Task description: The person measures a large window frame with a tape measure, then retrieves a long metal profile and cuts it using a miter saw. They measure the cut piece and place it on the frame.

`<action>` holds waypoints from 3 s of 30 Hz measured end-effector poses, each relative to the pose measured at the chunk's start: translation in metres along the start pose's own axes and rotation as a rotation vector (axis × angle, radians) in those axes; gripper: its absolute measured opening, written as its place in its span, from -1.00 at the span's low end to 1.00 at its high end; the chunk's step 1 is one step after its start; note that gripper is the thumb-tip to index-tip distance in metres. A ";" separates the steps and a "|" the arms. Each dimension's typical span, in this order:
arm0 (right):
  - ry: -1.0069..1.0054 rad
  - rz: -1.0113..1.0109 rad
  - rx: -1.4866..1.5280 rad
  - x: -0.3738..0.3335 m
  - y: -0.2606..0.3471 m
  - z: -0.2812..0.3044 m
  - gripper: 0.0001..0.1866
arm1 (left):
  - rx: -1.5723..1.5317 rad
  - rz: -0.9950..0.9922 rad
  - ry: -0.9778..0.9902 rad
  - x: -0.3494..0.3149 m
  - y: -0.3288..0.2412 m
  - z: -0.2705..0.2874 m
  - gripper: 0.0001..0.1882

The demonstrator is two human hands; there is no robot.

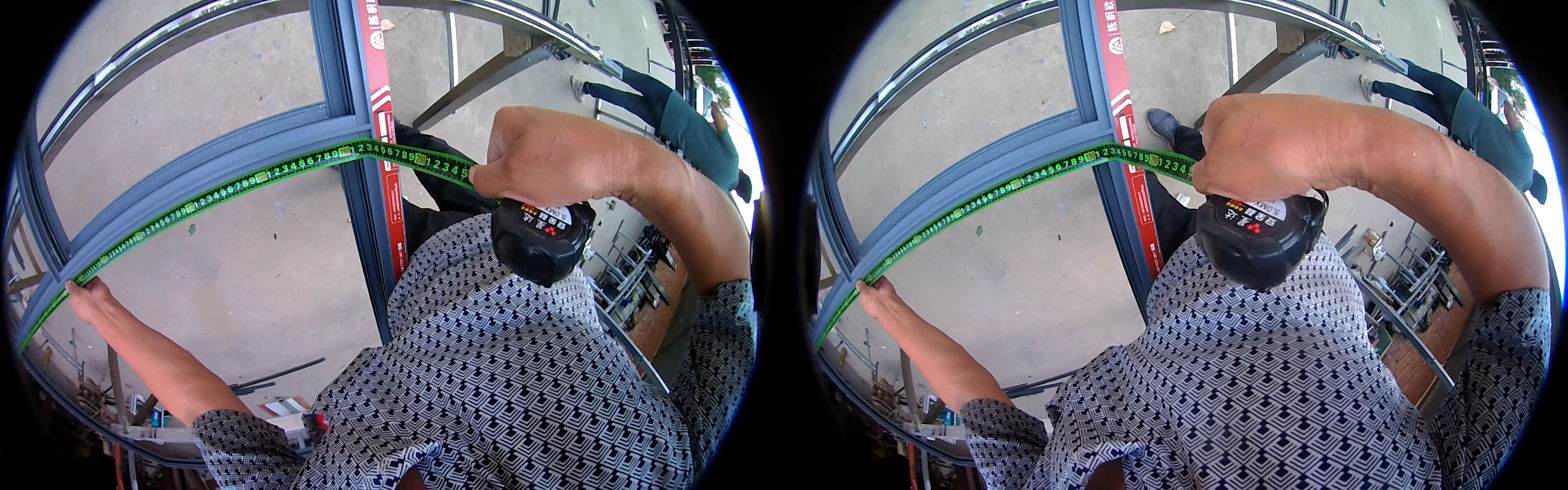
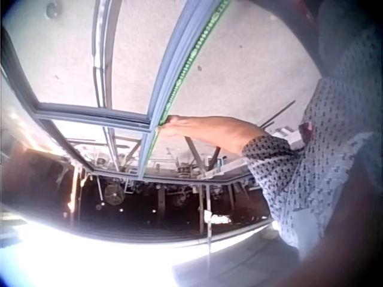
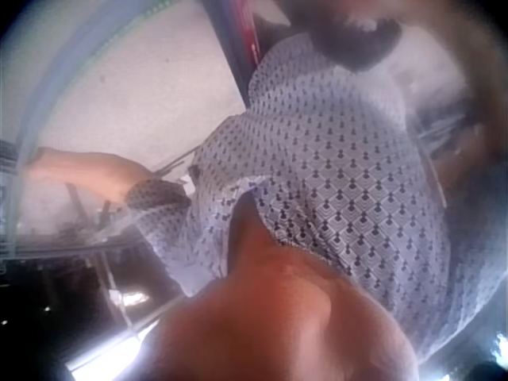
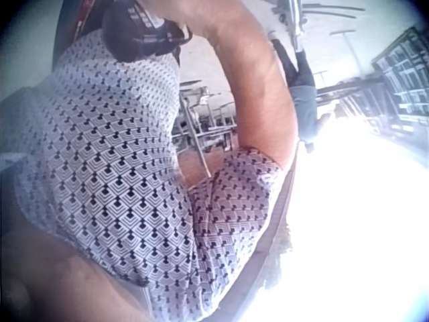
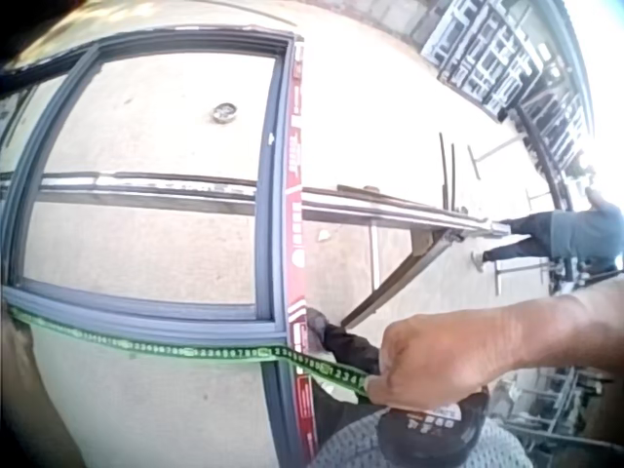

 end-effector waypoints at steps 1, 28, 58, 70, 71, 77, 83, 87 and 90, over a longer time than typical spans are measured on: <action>0.010 -0.016 0.025 -0.001 0.002 0.002 -0.63 | 0.008 -0.001 -0.012 0.001 0.000 0.001 -0.62; -0.055 -0.122 0.177 0.004 -0.003 -0.007 -0.55 | -0.016 0.013 0.012 0.012 -0.001 0.010 -0.63; -0.024 -0.056 0.112 0.002 0.001 -0.004 -0.59 | 0.013 0.013 -0.014 -0.009 -0.007 -0.004 -0.61; 0.009 -0.068 0.096 0.001 0.001 -0.004 -0.59 | 0.013 0.009 0.010 0.023 0.000 0.016 -0.60; 0.008 -0.059 0.078 0.001 0.002 -0.004 -0.60 | 0.010 0.015 0.013 0.022 0.001 0.014 -0.61; 0.010 0.000 -0.043 0.000 0.004 -0.006 -0.68 | -0.016 0.029 -0.001 0.019 0.002 0.012 -0.67; 0.047 -0.011 -0.051 0.000 0.007 -0.003 -0.71 | -0.020 0.012 0.041 0.024 0.004 0.017 -0.64; 0.068 -0.019 -0.075 0.002 0.006 -0.003 -0.71 | -0.016 0.009 0.051 0.022 0.005 0.015 -0.64; 0.057 -0.025 -0.038 0.004 0.005 -0.004 -0.70 | -0.006 0.000 0.040 0.027 0.003 0.021 -0.64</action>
Point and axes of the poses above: each hand's wrist, its own x-axis towards the middle knuckle, its own z-axis out of the back of the hand, y = z × x, the point moved 1 cm from there along x, towards the middle knuckle
